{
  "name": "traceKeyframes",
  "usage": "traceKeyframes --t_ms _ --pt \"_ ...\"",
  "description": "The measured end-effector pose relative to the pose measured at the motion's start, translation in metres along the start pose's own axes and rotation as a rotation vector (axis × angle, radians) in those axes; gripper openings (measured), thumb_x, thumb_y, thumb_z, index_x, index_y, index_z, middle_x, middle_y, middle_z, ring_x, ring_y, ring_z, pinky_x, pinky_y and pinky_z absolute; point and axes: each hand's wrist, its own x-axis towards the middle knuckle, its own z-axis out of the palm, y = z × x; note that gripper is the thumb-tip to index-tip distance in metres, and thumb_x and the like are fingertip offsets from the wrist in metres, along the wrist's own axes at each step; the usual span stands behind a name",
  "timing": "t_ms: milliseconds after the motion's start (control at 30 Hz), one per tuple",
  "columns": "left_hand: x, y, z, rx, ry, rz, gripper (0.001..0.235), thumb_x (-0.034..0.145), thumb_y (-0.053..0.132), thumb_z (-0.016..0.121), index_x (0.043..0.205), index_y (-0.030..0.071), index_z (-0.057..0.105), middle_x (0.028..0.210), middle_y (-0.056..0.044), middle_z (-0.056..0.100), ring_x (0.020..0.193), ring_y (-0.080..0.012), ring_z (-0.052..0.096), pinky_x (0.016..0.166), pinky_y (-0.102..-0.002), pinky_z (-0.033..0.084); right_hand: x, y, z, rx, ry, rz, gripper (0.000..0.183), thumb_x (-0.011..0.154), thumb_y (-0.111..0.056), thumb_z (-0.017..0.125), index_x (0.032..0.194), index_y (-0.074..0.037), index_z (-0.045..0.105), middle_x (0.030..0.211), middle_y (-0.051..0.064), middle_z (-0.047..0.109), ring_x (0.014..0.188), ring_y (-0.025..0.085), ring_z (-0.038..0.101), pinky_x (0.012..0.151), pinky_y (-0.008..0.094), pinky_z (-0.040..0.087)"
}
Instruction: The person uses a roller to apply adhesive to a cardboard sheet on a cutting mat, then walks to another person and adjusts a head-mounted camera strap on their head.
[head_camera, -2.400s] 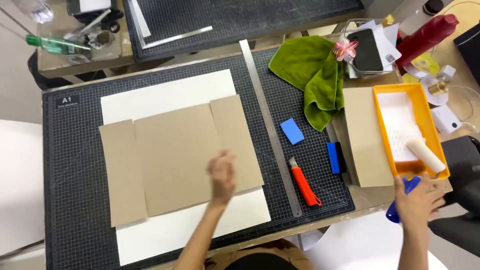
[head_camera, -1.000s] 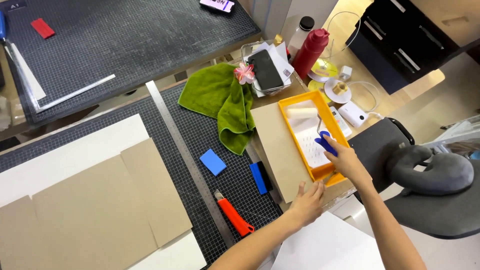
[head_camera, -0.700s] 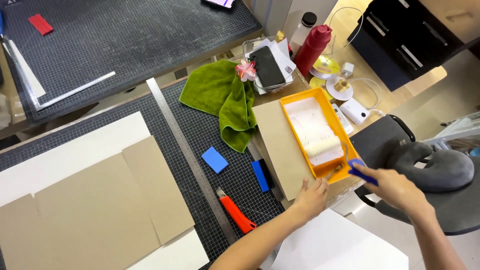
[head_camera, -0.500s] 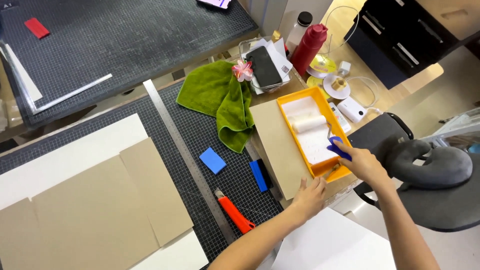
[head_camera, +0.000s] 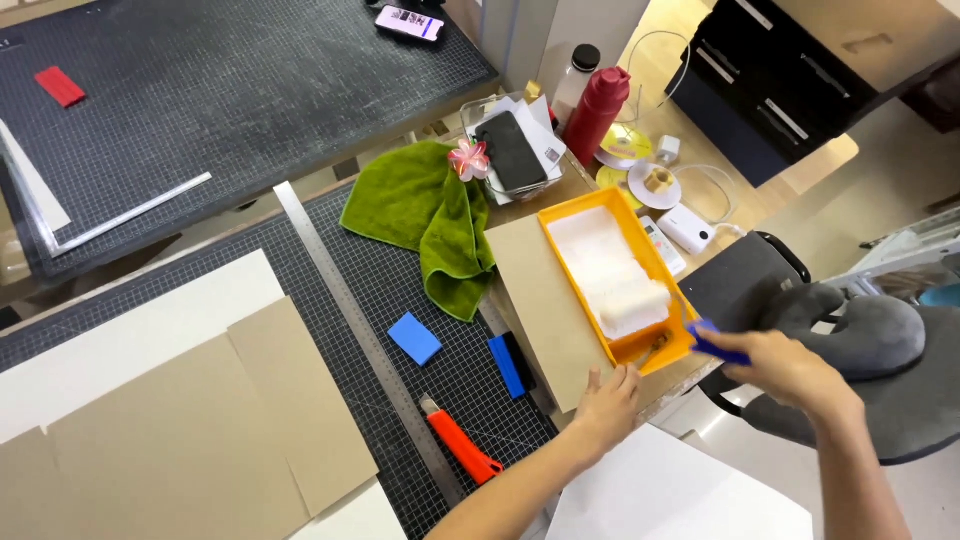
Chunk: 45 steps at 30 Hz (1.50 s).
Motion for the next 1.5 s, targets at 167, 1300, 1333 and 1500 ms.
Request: traceKeyframes --t_ms 167,1300,1333,1500 --pt "0.002 0.002 0.008 -0.031 0.018 -0.006 0.07 0.094 0.043 0.054 0.148 0.0 0.042 0.147 -0.015 0.039 0.136 -0.0263 0.034 0.106 -0.063 0.032 0.04 -0.038 -0.005 0.036 0.071 -0.093 0.061 0.097 -0.036 0.053 0.152 -0.053 0.034 0.136 -0.003 0.064 0.111 0.017 0.067 0.085 0.035 0.056" --pt "-0.004 -0.005 -0.06 -0.23 -0.171 -0.085 0.072 0.102 0.05 0.032 0.152 -0.001 0.032 0.154 -0.015 0.034 0.142 -0.0245 0.029 0.111 -0.062 0.023 -0.011 -0.011 0.001 -0.001 -0.043 0.11 0.068 0.093 -0.033 0.063 0.146 -0.065 0.035 0.138 0.003 0.065 0.116 0.027 0.072 0.098 0.037 0.055" --pt "0.003 -0.006 -0.052 -0.232 -0.166 -0.085 0.072 0.102 0.05 0.032 0.152 -0.001 0.032 0.154 -0.015 0.034 0.142 -0.0245 0.029 0.111 -0.062 0.023 0.0 -0.017 -0.003 -0.005 -0.04 0.112 0.068 0.093 -0.033 0.063 0.146 -0.065 0.035 0.138 0.003 0.065 0.116 0.027 0.072 0.098 0.037 0.055" --pt "0.01 -0.001 -0.011 -0.064 -0.071 -0.061 0.073 0.095 0.047 0.051 0.148 0.0 0.041 0.151 -0.014 0.035 0.14 -0.0271 0.028 0.109 -0.066 0.027 0.014 -0.065 -0.022 0.219 0.042 -0.065 0.06 0.102 -0.024 0.054 0.155 -0.042 0.034 0.13 0.008 0.064 0.093 0.019 0.066 0.08 0.03 0.057"
